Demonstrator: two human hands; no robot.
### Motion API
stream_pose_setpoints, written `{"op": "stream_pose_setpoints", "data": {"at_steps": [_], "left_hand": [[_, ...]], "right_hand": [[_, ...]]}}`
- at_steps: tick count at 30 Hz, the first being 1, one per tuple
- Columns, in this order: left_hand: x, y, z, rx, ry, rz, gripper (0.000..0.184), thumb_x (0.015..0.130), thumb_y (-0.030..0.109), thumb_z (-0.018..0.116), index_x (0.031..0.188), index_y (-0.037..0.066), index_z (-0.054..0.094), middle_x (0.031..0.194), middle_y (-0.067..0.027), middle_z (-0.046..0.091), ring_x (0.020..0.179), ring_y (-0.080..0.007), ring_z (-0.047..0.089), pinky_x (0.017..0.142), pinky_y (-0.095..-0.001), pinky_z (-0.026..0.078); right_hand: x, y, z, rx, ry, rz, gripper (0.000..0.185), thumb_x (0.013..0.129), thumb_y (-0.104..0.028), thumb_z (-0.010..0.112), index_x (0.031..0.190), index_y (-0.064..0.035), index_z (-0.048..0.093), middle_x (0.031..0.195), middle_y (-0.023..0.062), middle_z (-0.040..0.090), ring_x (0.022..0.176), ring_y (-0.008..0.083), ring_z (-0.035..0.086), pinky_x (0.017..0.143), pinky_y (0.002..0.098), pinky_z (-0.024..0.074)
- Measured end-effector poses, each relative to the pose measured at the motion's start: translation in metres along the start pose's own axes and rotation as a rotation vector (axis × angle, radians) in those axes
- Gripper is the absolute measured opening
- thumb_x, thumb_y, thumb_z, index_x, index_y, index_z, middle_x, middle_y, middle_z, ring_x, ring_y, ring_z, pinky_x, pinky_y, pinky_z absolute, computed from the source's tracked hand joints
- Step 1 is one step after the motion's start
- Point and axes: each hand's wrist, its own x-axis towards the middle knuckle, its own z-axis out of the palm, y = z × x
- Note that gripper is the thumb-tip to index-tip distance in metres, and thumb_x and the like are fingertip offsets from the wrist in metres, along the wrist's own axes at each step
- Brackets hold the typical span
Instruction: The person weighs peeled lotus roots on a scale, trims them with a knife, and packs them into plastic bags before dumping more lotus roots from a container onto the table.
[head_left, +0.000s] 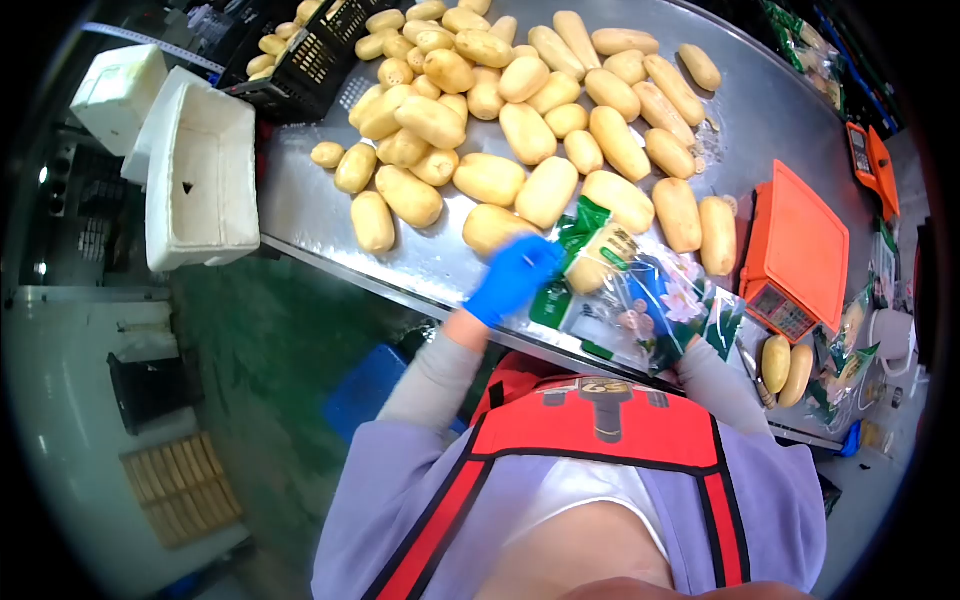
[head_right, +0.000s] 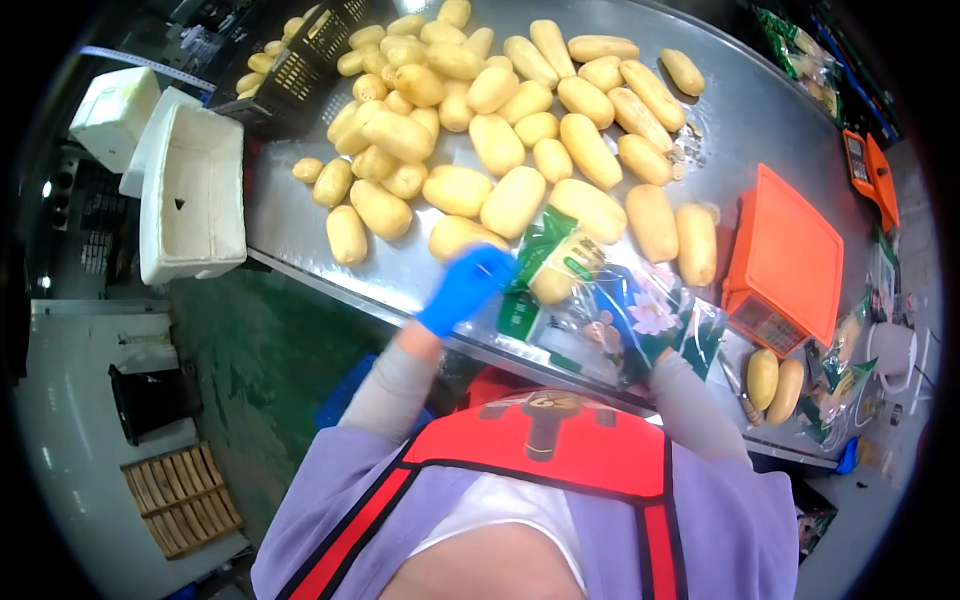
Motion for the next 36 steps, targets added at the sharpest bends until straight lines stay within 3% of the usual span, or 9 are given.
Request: {"op": "stream_pose_setpoints", "data": {"at_steps": [2, 5, 9, 15, 25, 28, 33, 35, 36], "left_hand": [[0.025, -0.02, -0.077, 0.207, 0.465, 0.163, 0.015, 0.082, 0.008, 0.061, 0.096, 0.004, 0.059, 0.086, -0.0032, 0.056, 0.075, -0.0112, 0.053, 0.069, -0.0253, 0.045], [0.055, -0.052, -0.169, 0.332, 0.835, 0.059, 0.035, 0.077, 0.016, 0.067, 0.106, 0.0, 0.055, 0.094, -0.0105, 0.058, 0.085, -0.0203, 0.056, 0.077, -0.0303, 0.046], [0.078, -0.06, -0.208, 0.412, 0.667, 0.038, 0.061, 0.077, 0.019, 0.068, 0.128, -0.001, 0.041, 0.11, -0.0149, 0.055, 0.093, -0.021, 0.055, 0.083, -0.0306, 0.045], [0.097, -0.076, -0.222, 0.194, 0.492, -0.046, 0.063, 0.079, 0.015, 0.066, 0.132, -0.001, 0.037, 0.114, -0.012, 0.053, 0.089, -0.0149, 0.054, 0.079, -0.0265, 0.046], [0.098, -0.071, -0.224, -0.055, 0.46, -0.053, 0.068, 0.076, 0.012, 0.069, 0.133, -0.003, 0.034, 0.124, -0.0155, 0.048, 0.104, -0.0188, 0.051, 0.088, -0.0287, 0.044], [0.107, -0.075, -0.223, 0.384, 0.443, 0.122, 0.084, 0.068, 0.026, 0.077, 0.132, -0.006, 0.033, 0.125, -0.0213, 0.047, 0.114, -0.0304, 0.046, 0.096, -0.0369, 0.039], [0.105, -0.062, -0.231, 0.439, 0.46, 0.042, 0.079, 0.069, 0.027, 0.075, 0.131, -0.002, 0.035, 0.12, -0.0183, 0.052, 0.109, -0.0301, 0.05, 0.091, -0.0381, 0.042], [0.082, -0.056, -0.248, -0.308, 0.431, -0.328, 0.063, 0.075, 0.036, 0.068, 0.124, 0.004, 0.043, 0.116, -0.0134, 0.054, 0.104, -0.0253, 0.054, 0.081, -0.037, 0.048], [0.071, -0.054, -0.265, -0.428, 0.34, -0.209, 0.056, 0.079, 0.039, 0.062, 0.121, 0.007, 0.045, 0.114, -0.0116, 0.055, 0.101, -0.0233, 0.056, 0.076, -0.0352, 0.049]], "right_hand": [[0.002, -0.008, 0.004, 0.025, 0.035, 0.04, 0.093, 0.062, -0.044, 0.07, 0.135, -0.0036, 0.03, 0.128, 0.0144, 0.044, 0.112, 0.0269, 0.049, 0.096, 0.0335, 0.0375], [0.004, -0.017, 0.008, 0.038, 0.068, 0.095, 0.092, 0.063, -0.044, 0.07, 0.135, -0.0036, 0.03, 0.128, 0.0144, 0.044, 0.112, 0.0267, 0.049, 0.097, 0.0335, 0.0373], [0.009, -0.028, 0.014, 0.039, 0.096, 0.158, 0.091, 0.063, -0.044, 0.069, 0.135, -0.0035, 0.03, 0.128, 0.0143, 0.044, 0.112, 0.0266, 0.048, 0.097, 0.0335, 0.037], [0.013, -0.037, 0.014, 0.044, 0.116, 0.204, 0.089, 0.065, -0.043, 0.068, 0.135, -0.0034, 0.03, 0.129, 0.0142, 0.044, 0.113, 0.0263, 0.048, 0.097, 0.0335, 0.0366], [0.017, -0.038, 0.011, 0.053, 0.131, 0.232, 0.087, 0.067, -0.042, 0.066, 0.136, -0.0032, 0.029, 0.129, 0.014, 0.043, 0.113, 0.0258, 0.047, 0.098, 0.0334, 0.0358], [0.021, -0.038, 0.014, 0.055, 0.13, 0.229, 0.086, 0.068, -0.041, 0.066, 0.136, -0.0031, 0.029, 0.129, 0.0139, 0.043, 0.114, 0.0257, 0.047, 0.098, 0.0334, 0.0356], [0.03, -0.036, 0.015, 0.059, 0.135, 0.219, 0.085, 0.069, -0.041, 0.065, 0.136, -0.003, 0.029, 0.13, 0.0138, 0.043, 0.114, 0.0255, 0.047, 0.099, 0.0334, 0.0352], [0.03, -0.036, 0.015, 0.06, 0.138, 0.224, 0.084, 0.069, -0.04, 0.065, 0.136, -0.003, 0.029, 0.13, 0.0138, 0.043, 0.114, 0.0254, 0.046, 0.099, 0.0334, 0.0351], [0.03, -0.036, 0.015, 0.062, 0.138, 0.225, 0.084, 0.069, -0.04, 0.064, 0.136, -0.003, 0.029, 0.13, 0.0138, 0.043, 0.114, 0.0253, 0.046, 0.099, 0.0334, 0.035]]}}
